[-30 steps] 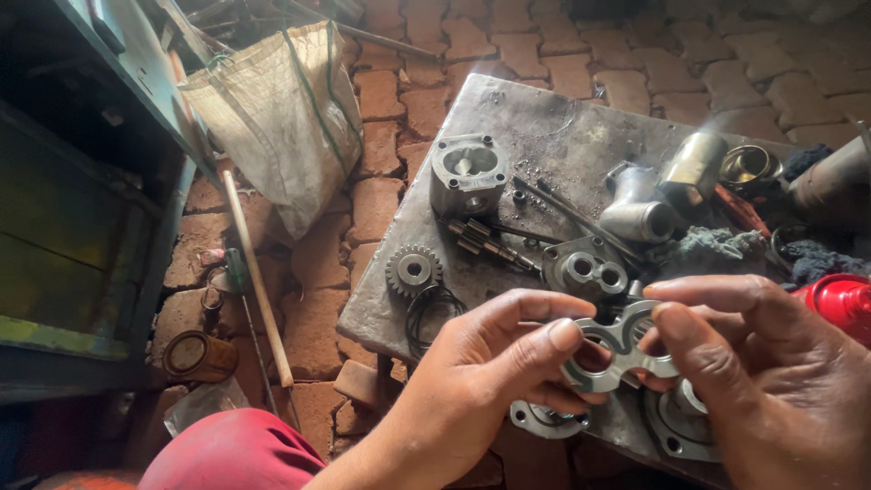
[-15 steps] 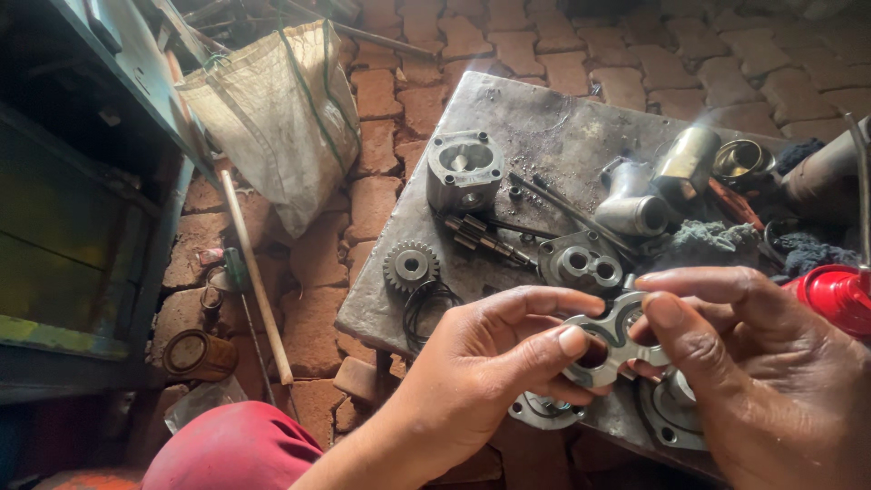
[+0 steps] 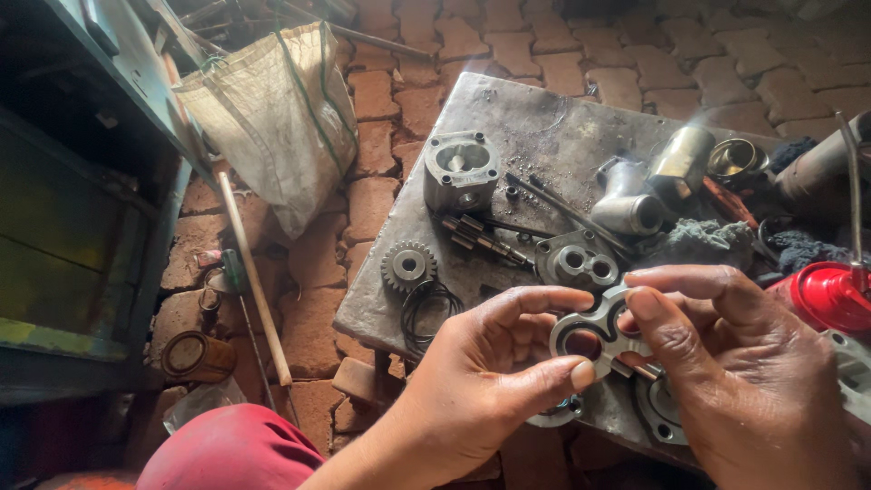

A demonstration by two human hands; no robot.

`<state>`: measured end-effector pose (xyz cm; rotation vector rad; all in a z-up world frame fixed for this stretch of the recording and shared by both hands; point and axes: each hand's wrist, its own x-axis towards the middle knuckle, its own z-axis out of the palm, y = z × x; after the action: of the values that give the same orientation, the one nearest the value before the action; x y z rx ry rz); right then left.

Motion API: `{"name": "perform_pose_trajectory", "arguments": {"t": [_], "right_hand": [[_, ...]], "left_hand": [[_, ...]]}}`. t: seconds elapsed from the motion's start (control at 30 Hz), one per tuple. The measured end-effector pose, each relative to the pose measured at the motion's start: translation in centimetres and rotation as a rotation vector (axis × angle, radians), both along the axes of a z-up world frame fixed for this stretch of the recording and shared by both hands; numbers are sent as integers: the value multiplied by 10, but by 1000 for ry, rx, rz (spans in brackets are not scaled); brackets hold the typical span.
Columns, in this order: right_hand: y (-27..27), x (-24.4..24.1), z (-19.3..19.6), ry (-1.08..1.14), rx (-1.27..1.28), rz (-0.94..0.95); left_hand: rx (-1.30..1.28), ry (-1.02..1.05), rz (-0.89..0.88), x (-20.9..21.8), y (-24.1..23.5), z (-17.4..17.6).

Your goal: The person wipes a metal housing component with a cloth and then inserts a small metal cylinder into one of the circular openings of the part.

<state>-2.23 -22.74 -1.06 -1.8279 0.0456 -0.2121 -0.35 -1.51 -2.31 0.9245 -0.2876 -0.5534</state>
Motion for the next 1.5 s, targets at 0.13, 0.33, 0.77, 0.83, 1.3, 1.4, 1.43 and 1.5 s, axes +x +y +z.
{"name": "perform_pose_trajectory", "arguments": {"t": [0.13,0.33,0.77,0.83,1.3,1.4,1.43,1.5], "right_hand": [[14,1,-4,-8,170,25],[-2,8,5,68,108,-69],[5,20,3,260,263,38],[7,25,2,318,332,92],[16,36,-2,259,117,37],[6,47,15,111,38,-63],[3,50,20,45,58,-105],[-7,51,31,13,72,-123]], "left_hand": [[97,-103,118,-5,-11,4],[87,-63,44,1,5,16],[135,-21,185,11,-3,2],[218,-36,199,11,-1,1],[318,-86,255,27,8,-13],[263,-58,375,45,15,-20],[325,-58,437,51,17,-24],[452,-65,562,64,22,-31]]}}
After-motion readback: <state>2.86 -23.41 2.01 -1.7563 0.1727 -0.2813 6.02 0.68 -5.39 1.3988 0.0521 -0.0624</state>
